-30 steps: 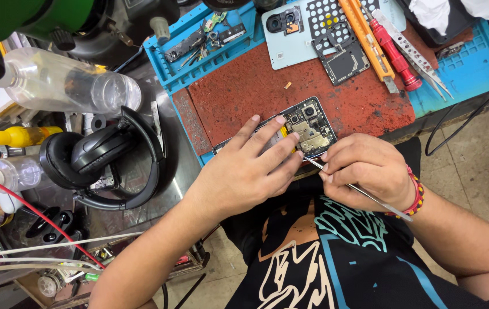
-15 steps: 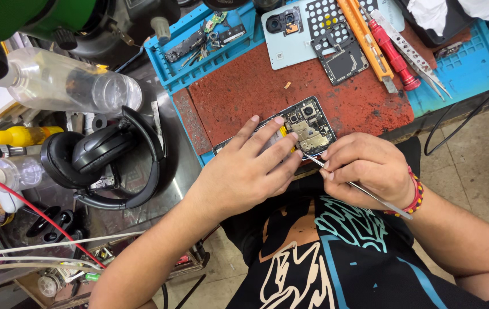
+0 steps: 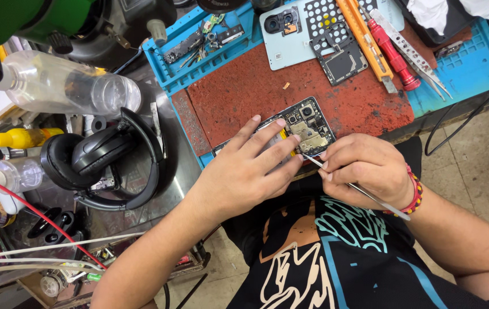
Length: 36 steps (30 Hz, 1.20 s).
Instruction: The person works on the internal components of a disassembled phone on a repair bench, using a probe to disconnect or reconnect internal cables and then cleaning parts of the device with a cloth.
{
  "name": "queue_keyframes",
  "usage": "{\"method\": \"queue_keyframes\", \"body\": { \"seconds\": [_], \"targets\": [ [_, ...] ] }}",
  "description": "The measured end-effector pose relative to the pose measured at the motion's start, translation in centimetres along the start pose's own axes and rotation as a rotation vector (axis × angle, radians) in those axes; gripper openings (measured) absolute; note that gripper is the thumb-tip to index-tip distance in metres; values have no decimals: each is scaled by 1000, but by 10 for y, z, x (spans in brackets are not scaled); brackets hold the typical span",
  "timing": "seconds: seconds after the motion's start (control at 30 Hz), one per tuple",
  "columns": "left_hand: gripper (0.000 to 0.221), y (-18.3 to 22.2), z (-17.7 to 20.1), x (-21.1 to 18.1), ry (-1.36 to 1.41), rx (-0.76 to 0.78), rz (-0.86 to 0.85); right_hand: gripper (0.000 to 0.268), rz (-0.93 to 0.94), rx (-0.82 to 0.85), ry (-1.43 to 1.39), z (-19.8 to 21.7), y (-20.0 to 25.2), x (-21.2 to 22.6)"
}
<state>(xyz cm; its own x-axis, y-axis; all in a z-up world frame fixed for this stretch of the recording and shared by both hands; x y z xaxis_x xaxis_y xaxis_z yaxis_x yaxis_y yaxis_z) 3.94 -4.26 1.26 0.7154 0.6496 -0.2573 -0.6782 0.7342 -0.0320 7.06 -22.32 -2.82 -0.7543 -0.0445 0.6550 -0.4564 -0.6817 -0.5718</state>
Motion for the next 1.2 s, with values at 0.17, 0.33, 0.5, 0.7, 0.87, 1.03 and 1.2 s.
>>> {"method": "queue_keyframes", "body": {
  "seconds": [0.17,0.33,0.5,0.7,0.87,1.03,1.2],
  "targets": [
    [35,-1,-1,2,15,4,-1,29,-7,8,-14,1,0,0],
    [37,-2,-2,1,20,28,10,29,-14,-1,-34,1,1,-1],
    [39,-3,-2,0,9,40,1,29,-8,2,-30,2,0,-1],
    [43,-4,-3,1,13,52,1,30,-27,-4,-39,2,3,-2],
    [43,-2,-4,1,18,41,7,29,-27,-29,-68,3,5,-5],
    [45,-3,-3,2,39,21,20,28,-40,-42,-92,4,7,-6],
    [46,-4,-2,0,26,34,31,28,-94,-84,-121,6,10,-6]
  ]
}}
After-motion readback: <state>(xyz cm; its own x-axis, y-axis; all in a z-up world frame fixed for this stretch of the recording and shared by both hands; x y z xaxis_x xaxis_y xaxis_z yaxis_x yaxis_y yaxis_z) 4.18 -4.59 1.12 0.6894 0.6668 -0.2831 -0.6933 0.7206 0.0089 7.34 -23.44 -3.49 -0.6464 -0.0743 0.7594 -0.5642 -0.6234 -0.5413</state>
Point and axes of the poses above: each hand's wrist, its own y-axis away from the middle knuckle, its own z-axis out of the back of the hand, x = y × z, the point moved 6 cm from there along -y, towards the middle knuckle, and after that the axes turned 11 degrees about x, right-handed, at the moved point
